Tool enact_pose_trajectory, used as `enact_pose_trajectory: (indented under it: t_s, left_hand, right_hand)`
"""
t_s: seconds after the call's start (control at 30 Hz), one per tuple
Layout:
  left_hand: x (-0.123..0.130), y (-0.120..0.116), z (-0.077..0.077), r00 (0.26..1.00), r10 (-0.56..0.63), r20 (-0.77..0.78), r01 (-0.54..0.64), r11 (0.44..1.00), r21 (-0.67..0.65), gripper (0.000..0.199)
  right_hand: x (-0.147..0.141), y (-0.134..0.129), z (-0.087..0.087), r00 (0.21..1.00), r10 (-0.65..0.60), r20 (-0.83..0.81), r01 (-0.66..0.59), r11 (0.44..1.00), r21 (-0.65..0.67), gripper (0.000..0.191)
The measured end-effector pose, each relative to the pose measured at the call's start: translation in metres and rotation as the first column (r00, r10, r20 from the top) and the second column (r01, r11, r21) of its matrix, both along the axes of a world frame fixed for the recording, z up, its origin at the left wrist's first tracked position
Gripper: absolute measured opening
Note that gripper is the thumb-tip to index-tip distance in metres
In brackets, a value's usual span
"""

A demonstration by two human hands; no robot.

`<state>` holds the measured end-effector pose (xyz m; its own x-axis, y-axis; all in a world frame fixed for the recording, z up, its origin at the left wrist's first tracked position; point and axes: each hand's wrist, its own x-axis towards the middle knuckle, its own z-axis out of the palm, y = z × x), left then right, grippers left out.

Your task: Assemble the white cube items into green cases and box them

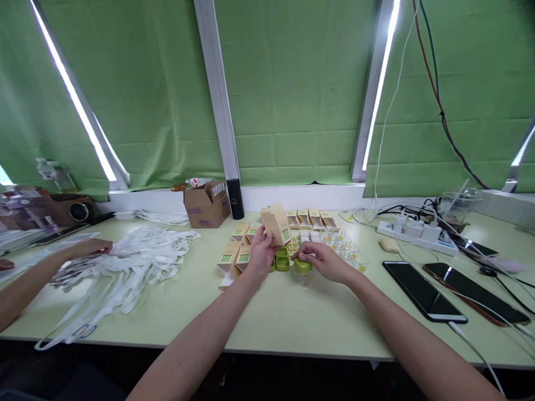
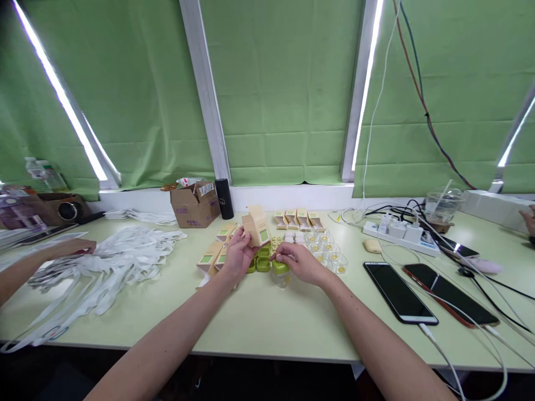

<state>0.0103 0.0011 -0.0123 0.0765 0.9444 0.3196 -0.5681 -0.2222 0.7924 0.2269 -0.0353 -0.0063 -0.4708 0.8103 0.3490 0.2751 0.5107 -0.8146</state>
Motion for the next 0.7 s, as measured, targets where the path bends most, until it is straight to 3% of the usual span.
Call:
enact_pose_trajectory:
  t_s: [0.17, 0.7]
  left_hand:
    - [0.0017, -0.0042, 0.0040, 0.985, -0.127, 0.120, 0.139, 0.986, -0.096, 0.034]
    - [0.0010, -0.0106, 0.0075, 0.966, -0.215, 0.142, 0.232, 0.966, -0.116, 0.037]
  right_hand:
    - [0.0033, -0.0008, 0.0005, 0.999, 0.019, 0.027, -0.019, 1.000, 0.007, 0.020]
    - [0.0048, -0.0017, -0.0006, 0.991, 0.072, 0.109, -0.064, 0.995, -0.080, 0.013]
